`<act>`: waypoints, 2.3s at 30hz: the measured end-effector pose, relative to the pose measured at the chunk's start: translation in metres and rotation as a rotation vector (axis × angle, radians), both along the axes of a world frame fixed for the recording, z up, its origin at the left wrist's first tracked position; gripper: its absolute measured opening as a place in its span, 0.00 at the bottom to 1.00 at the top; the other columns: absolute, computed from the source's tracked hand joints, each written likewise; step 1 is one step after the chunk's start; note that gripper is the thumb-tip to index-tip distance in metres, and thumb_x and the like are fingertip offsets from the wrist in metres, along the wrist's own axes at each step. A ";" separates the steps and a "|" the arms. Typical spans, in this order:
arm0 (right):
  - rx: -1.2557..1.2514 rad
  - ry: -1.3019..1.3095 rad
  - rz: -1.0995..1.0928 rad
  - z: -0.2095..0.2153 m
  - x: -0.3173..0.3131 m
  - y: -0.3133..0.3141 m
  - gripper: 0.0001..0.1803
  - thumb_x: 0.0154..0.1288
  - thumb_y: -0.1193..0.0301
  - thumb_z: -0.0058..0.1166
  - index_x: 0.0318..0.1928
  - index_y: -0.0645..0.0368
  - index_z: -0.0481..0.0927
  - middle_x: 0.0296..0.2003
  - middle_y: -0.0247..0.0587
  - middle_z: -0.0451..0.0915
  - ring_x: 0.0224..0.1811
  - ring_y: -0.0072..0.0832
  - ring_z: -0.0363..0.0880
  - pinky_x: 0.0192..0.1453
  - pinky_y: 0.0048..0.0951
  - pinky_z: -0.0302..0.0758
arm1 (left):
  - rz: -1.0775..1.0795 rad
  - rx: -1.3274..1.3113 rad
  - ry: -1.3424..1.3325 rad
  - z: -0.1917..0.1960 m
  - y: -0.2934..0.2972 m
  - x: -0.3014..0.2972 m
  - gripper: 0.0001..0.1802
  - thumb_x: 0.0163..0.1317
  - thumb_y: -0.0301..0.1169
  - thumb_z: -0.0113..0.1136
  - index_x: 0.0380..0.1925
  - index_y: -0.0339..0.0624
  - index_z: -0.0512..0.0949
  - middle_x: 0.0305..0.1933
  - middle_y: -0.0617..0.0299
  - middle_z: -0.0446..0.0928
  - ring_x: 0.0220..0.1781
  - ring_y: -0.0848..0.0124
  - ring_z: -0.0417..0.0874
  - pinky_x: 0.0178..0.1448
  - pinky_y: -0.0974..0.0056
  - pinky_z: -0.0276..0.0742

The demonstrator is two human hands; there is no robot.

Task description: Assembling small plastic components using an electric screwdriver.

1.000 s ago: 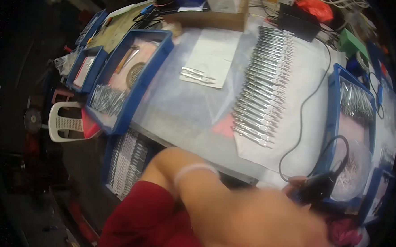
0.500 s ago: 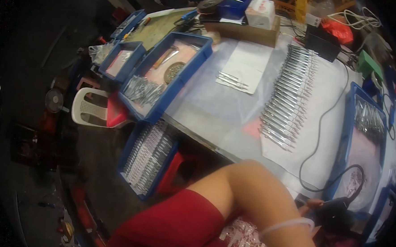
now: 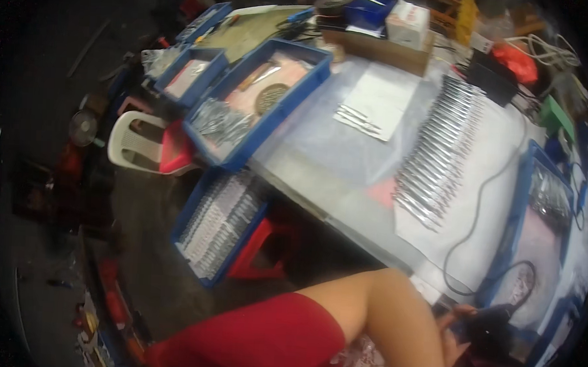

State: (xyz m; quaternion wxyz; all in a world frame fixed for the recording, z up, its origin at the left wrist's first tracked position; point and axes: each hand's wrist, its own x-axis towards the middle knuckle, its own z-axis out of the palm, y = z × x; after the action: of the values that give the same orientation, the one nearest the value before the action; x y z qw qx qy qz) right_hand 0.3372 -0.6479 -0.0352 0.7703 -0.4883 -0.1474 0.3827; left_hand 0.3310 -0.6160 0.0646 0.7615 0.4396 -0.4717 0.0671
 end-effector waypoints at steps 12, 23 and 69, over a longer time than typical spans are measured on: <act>-0.066 -0.062 0.046 0.028 0.018 -0.001 0.28 0.51 0.71 0.63 0.49 0.66 0.66 0.21 0.42 0.72 0.20 0.29 0.73 0.25 0.26 0.73 | -0.095 0.223 -0.167 0.023 0.126 -0.067 0.15 0.65 0.39 0.55 0.43 0.37 0.77 0.38 0.53 0.79 0.33 0.58 0.82 0.34 0.59 0.76; -0.052 -0.112 -0.034 0.030 0.040 0.003 0.28 0.51 0.69 0.64 0.50 0.65 0.66 0.22 0.41 0.73 0.20 0.26 0.73 0.26 0.23 0.73 | 1.239 1.199 0.393 -0.121 0.281 -0.036 0.13 0.53 0.22 0.60 0.41 0.43 0.77 0.38 0.54 0.72 0.40 0.55 0.76 0.43 0.59 0.73; -0.445 -0.204 0.084 -0.027 0.028 -0.007 0.23 0.52 0.83 0.61 0.50 0.66 0.71 0.43 0.49 0.82 0.30 0.12 0.74 0.35 0.16 0.71 | 0.233 -0.300 1.533 -0.152 0.110 -0.108 0.26 0.74 0.46 0.37 0.44 0.33 0.77 0.22 0.64 0.73 0.18 0.82 0.66 0.24 0.76 0.61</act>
State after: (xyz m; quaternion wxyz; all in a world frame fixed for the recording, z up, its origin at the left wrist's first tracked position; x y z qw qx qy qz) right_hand 0.3647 -0.6550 -0.0618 0.6082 -0.6756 -0.1564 0.3862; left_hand 0.2226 -0.5056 -0.0869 0.9134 0.3024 0.2480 -0.1124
